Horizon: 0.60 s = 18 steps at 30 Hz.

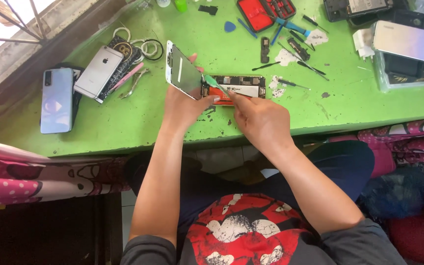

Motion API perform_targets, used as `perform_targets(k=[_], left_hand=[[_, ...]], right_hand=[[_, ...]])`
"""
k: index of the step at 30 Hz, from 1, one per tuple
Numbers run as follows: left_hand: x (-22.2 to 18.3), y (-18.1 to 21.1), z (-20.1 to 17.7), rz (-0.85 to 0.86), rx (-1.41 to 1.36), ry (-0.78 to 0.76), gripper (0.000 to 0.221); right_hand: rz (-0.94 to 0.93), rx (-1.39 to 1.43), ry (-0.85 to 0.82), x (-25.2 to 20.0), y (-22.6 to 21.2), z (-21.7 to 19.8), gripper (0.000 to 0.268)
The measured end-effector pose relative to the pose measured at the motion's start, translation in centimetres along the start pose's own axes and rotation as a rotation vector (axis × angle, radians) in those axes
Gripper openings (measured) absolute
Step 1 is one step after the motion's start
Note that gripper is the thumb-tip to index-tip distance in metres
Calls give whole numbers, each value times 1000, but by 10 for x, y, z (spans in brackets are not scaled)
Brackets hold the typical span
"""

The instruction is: Disassembling a mobile phone to remove the screen and battery assembly using specialized repair tools.

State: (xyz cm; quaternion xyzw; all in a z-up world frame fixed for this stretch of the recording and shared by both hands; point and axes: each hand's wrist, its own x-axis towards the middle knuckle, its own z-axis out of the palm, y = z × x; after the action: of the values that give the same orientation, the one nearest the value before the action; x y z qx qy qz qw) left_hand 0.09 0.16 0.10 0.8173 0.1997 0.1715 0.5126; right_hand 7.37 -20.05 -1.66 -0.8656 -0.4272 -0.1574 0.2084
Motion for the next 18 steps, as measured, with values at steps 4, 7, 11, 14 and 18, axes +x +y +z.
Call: perform_targets(k=[4, 7, 11, 14, 18], left_hand=[[-2, -7, 1, -7, -7, -7, 99], [0, -7, 1, -4, -30, -3, 99], [1, -13, 2, 30, -75, -6, 97], [2, -2, -1, -30, -28, -22, 96], [2, 3, -2, -96, 26, -32, 92]], right_hand=[[48, 58, -68, 4, 10, -15, 27], [158, 105, 26, 5, 21, -34, 32], [293, -66, 93, -13, 81, -42, 29], [295, -169, 157, -26, 119, -49, 26], [464, -317, 49, -35, 141, -50, 29]])
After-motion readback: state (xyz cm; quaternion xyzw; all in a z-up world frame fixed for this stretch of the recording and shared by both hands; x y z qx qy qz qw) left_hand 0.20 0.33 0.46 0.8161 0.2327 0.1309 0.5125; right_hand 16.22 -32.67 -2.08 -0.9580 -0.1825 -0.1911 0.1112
